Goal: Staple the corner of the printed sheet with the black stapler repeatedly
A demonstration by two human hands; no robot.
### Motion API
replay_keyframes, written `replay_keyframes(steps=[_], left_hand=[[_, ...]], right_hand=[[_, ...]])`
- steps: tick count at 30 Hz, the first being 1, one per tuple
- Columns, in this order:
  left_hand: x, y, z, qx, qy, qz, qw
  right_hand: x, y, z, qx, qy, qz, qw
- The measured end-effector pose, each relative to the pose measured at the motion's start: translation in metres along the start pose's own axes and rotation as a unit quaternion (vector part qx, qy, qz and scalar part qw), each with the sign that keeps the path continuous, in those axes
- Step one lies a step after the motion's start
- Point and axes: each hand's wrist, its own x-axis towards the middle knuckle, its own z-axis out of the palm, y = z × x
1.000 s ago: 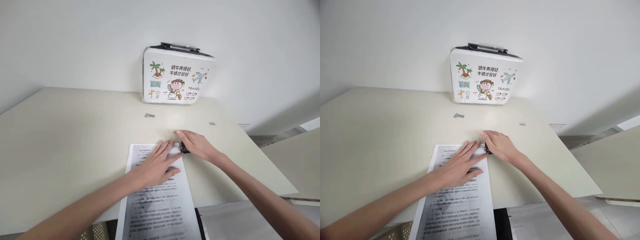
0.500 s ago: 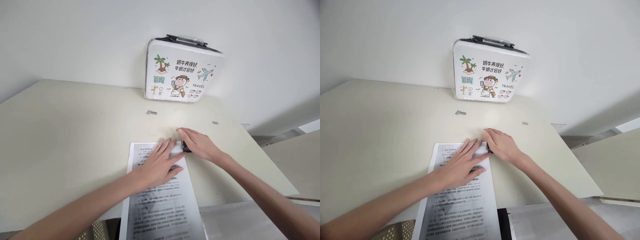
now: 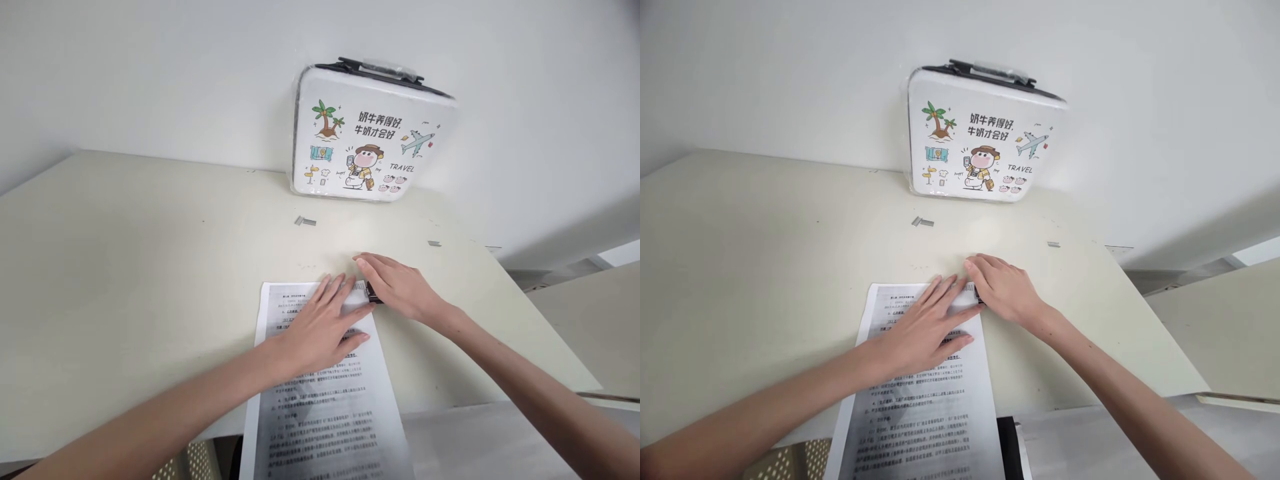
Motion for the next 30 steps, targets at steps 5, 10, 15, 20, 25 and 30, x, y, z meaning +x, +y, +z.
replay_keyframes(steps=[5,10,15,20,25,30], left_hand=[[-0.0004,-0.0002,-0.0001,-0.006,0.003,0.000,1.000],[-0.0001,-0.0004,0.0003,-0.014,0.019,0.003,1.000],[-0.0005,-0.0006,0.0023,-0.015,0.023,0.001,1.000],[0.0000,0.0001,0.0011,-0.018,0.019,0.000,1.000],[0.0015,0.0009,-0.0006,-0.022,0.013,-0.001,1.000],[0.0018,0.0010,-0.0011,-0.022,0.011,-0.002,1.000]], right_hand=[[-0.0020,0.0041,-0.0067,0.051,-0.007,0.023,0.998],[-0.0018,0.0072,-0.0090,0.062,-0.003,0.017,0.998],[-0.0008,0.0060,-0.0057,0.051,-0.006,0.016,0.999],[-0.0011,0.0034,-0.0036,0.020,-0.008,0.011,1.000],[0.0004,0.0027,-0.0024,0.004,-0.022,0.001,1.000],[0.0008,0.0023,-0.0032,0.007,-0.030,0.005,1.000]])
